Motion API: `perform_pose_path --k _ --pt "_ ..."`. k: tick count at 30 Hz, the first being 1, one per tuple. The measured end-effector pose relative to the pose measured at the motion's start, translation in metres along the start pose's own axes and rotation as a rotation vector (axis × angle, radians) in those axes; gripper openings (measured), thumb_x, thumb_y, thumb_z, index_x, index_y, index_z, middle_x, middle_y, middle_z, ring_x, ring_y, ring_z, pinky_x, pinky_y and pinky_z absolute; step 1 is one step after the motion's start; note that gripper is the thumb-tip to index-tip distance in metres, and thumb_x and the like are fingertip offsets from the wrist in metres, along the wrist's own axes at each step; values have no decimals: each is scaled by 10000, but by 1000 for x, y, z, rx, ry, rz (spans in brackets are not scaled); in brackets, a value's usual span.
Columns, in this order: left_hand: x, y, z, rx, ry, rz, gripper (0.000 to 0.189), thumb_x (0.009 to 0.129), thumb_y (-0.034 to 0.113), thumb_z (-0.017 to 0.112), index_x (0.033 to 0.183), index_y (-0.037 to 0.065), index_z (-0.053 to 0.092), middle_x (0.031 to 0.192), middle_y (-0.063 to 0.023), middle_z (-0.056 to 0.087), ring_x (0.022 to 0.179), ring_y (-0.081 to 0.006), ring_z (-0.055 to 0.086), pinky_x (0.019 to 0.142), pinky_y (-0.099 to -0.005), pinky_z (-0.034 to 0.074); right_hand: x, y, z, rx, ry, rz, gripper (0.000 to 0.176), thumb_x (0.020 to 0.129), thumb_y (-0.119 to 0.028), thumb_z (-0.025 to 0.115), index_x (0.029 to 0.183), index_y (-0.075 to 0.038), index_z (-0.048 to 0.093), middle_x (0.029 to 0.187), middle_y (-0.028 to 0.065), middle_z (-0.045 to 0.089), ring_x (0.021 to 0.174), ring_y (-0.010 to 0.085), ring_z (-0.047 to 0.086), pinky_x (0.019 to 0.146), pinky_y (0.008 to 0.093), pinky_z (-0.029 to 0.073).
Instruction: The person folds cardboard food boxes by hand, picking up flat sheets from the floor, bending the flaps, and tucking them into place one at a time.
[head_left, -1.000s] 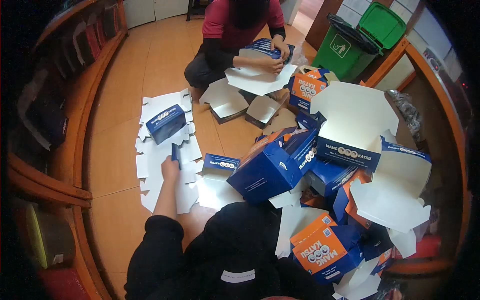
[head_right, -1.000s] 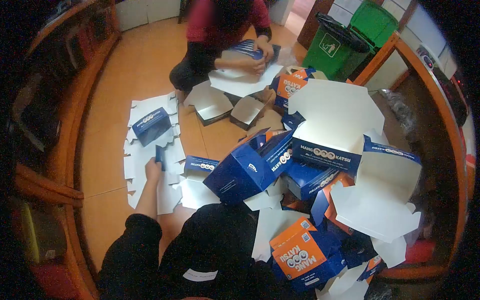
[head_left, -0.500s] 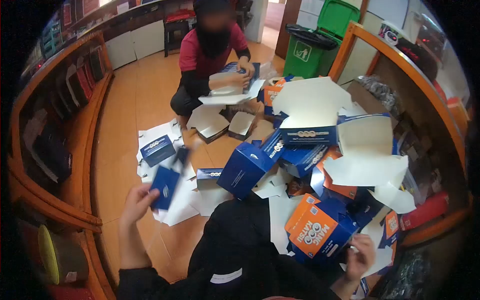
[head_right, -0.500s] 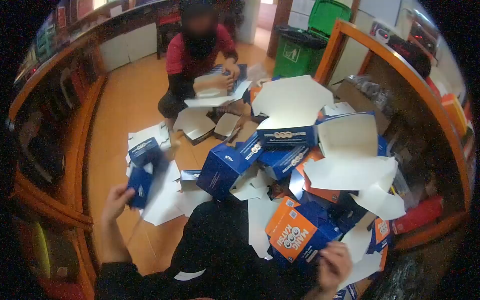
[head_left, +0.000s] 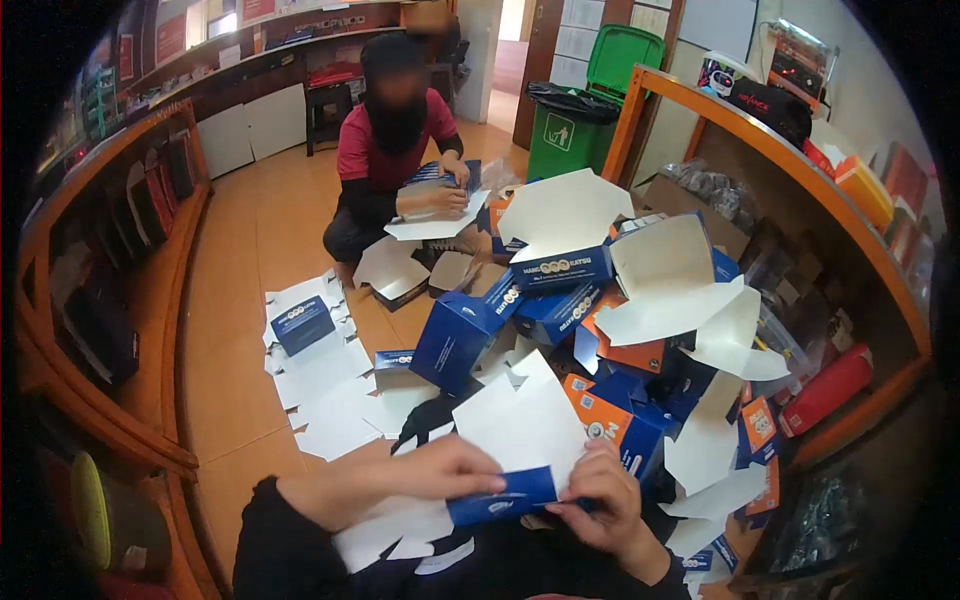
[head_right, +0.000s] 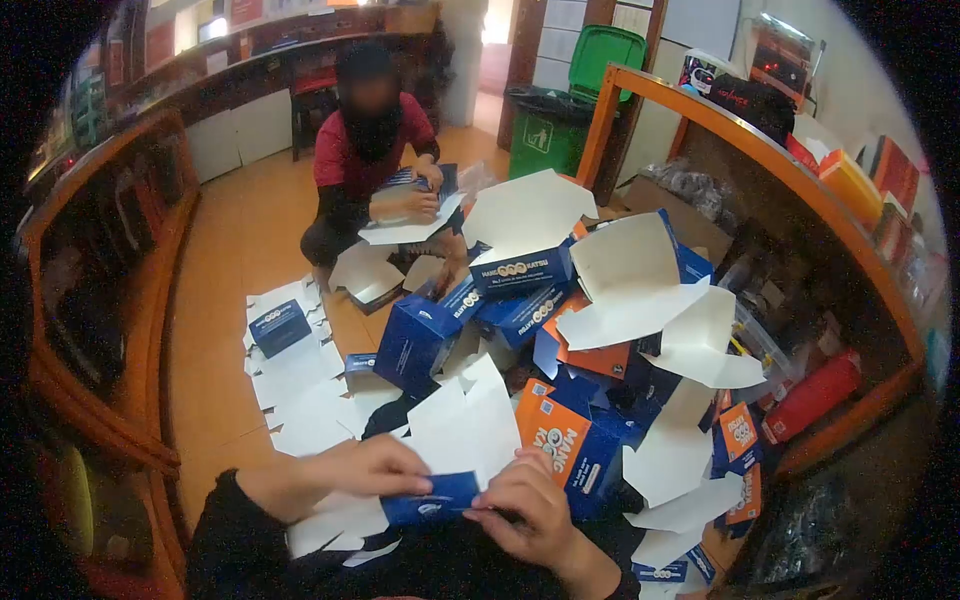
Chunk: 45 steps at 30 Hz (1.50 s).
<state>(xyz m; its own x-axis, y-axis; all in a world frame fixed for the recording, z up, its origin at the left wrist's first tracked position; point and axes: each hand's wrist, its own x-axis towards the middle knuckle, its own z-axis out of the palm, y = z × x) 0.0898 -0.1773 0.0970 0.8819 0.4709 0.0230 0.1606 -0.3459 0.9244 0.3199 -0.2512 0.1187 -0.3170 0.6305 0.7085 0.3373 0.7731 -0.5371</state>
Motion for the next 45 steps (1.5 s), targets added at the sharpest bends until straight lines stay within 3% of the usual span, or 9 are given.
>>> perform_pose_path --k 4,9,13,17,28,31,36,41,45 --pt "29 10 -9 -16 -130 2 299 873 292 551 947 15 633 774 -109 639 686 -167 580 631 -281 445 10 -16 -11 -129 -123 -133 203 601 -67 723 780 -138 659 681 -30 494 581 157 437 586 292 320" --pt "8 29 -36 88 -34 33 282 863 253 569 960 -6 626 828 -123 648 737 -170 601 645 -271 450 -1 28 -4 262 239 101 716 653 -186 769 1224 -1 379 1093 141 458 966 238 487 871 328 384" --pt "-31 71 -50 266 179 87 241 841 223 599 938 7 644 815 -134 648 709 -198 610 625 -270 458 -5 25 17 271 208 204 495 723 -100 697 1145 -25 449 1048 117 517 894 226 505 884 338 353" --pt "-43 110 -51 439 278 185 214 830 207 609 913 15 657 785 -127 652 680 -207 621 603 -264 465 37 -6 0 222 189 -156 172 771 -42 612 921 -90 542 865 36 567 804 210 493 766 347 355" --pt "26 71 -16 -20 -6 148 320 870 291 558 1014 14 629 821 -91 658 711 -131 599 633 -263 464 58 -58 -41 -342 -198 78 231 615 -201 759 805 -127 650 743 23 464 679 183 460 655 308 301" --pt "32 72 -7 -245 -52 -89 340 888 304 533 1053 16 611 834 -64 650 754 -97 582 660 -243 461 40 -58 -45 -383 125 200 218 634 -180 745 820 -125 644 791 56 457 734 214 464 677 322 316" --pt "42 49 9 -257 -61 108 328 908 281 505 1066 8 597 870 -60 645 786 -77 572 700 -229 453 45 -39 -55 -177 -555 138 234 731 -156 676 933 -71 592 924 125 407 907 264 422 823 339 338" --pt "44 48 12 -230 -20 210 278 908 204 501 1076 -1 585 902 -69 641 839 -87 577 749 -237 450 39 -30 -56 -70 -416 128 460 785 -204 629 1170 -69 418 1050 161 403 1013 280 413 918 383 309" --pt "49 48 8 -542 271 223 281 922 136 456 1155 -14 504 980 -68 595 890 -96 561 780 -228 450 21 -30 -46 -488 203 -155 487 725 -357 685 1160 -216 518 1150 110 418 1097 298 380 991 458 253"
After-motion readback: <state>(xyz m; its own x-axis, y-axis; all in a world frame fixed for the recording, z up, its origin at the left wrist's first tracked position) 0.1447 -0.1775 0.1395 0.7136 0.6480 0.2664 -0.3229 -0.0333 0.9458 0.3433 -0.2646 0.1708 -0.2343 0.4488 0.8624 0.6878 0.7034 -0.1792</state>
